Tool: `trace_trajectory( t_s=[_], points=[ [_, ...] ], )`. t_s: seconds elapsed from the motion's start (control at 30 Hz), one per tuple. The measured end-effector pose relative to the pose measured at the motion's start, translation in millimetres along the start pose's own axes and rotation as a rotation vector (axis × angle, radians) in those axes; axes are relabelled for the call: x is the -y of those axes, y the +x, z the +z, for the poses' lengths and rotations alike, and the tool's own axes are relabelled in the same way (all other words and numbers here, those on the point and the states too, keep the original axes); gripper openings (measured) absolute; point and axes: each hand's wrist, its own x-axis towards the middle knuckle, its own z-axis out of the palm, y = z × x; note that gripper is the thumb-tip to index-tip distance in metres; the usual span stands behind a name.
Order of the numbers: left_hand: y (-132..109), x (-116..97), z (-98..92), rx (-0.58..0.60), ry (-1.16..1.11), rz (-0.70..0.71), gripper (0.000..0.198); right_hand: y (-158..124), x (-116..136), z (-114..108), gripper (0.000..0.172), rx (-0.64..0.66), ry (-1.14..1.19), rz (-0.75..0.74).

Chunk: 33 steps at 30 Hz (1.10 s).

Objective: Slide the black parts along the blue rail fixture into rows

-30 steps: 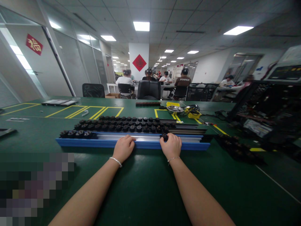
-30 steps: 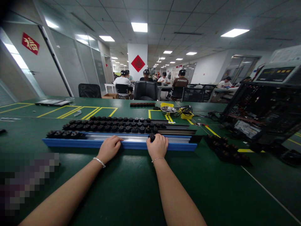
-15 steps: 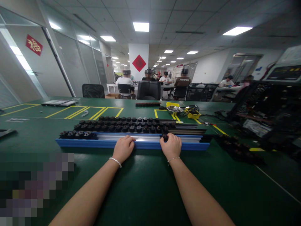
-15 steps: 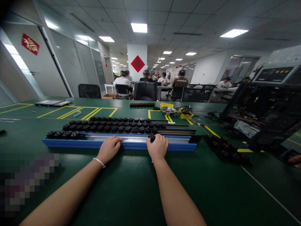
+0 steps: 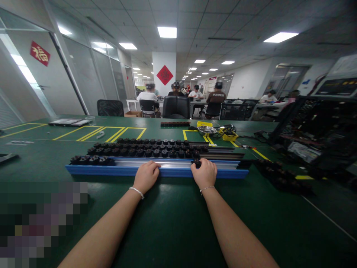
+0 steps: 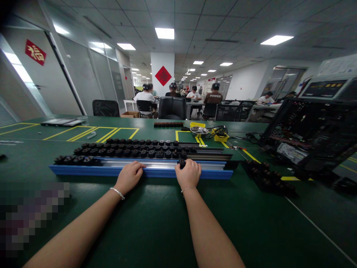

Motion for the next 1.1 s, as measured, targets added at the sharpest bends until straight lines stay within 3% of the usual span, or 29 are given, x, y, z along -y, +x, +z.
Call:
trace_trajectory(
  t_s=[0.63, 0.9, 1.1],
  points=[
    [0, 1, 0.2, 0.0, 0.001, 0.0, 0.03, 1, -2, -3, 0.021, 0.01, 0.008, -0.012],
    [0, 0, -1.0, 0.003, 0.006, 0.009, 0.031, 6, -11, -14, 0.022, 0.149, 0.023, -0.07],
    [0, 1, 0.4, -0.001, -0.001, 0.008, 0.031, 2, -16, -11, 0.026, 0.1, 0.042, -0.096]
  ],
)
